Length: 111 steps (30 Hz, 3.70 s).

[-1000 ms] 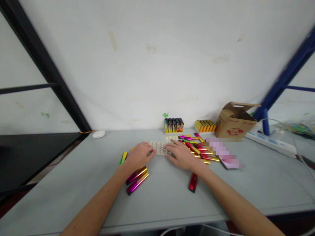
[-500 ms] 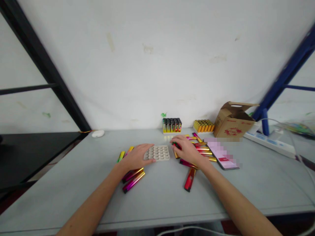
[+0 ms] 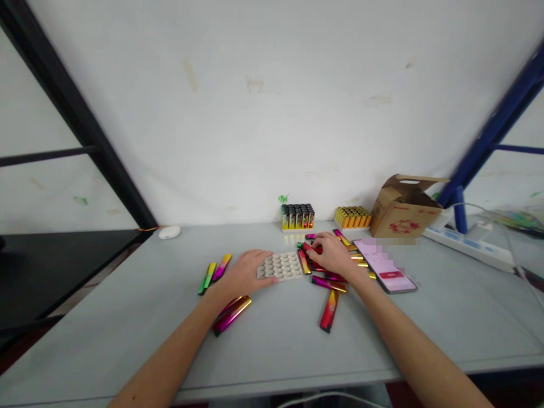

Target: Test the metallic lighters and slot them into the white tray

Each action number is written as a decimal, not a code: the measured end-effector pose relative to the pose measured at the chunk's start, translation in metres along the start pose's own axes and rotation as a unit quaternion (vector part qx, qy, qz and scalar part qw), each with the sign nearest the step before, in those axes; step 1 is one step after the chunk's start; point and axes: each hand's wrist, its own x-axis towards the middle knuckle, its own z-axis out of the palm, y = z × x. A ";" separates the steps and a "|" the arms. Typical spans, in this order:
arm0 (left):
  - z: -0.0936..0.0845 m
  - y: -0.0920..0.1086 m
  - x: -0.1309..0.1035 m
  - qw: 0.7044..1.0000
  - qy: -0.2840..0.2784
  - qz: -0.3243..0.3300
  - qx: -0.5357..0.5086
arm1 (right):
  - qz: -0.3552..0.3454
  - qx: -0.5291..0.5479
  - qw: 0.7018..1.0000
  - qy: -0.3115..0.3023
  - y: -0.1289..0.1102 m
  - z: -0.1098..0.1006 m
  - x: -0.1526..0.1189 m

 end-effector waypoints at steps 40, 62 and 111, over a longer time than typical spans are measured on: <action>-0.001 -0.008 -0.003 1.000 0.003 -0.001 -0.015 | 0.221 0.749 0.600 -0.171 -0.034 -0.009 0.002; 0.000 -0.008 -0.004 1.000 -0.009 0.001 -0.003 | 0.187 0.798 0.522 -0.236 -0.037 -0.001 -0.002; 0.000 -0.005 0.000 0.995 0.094 -0.025 -0.007 | 0.183 0.790 0.583 -0.053 -0.033 -0.010 0.000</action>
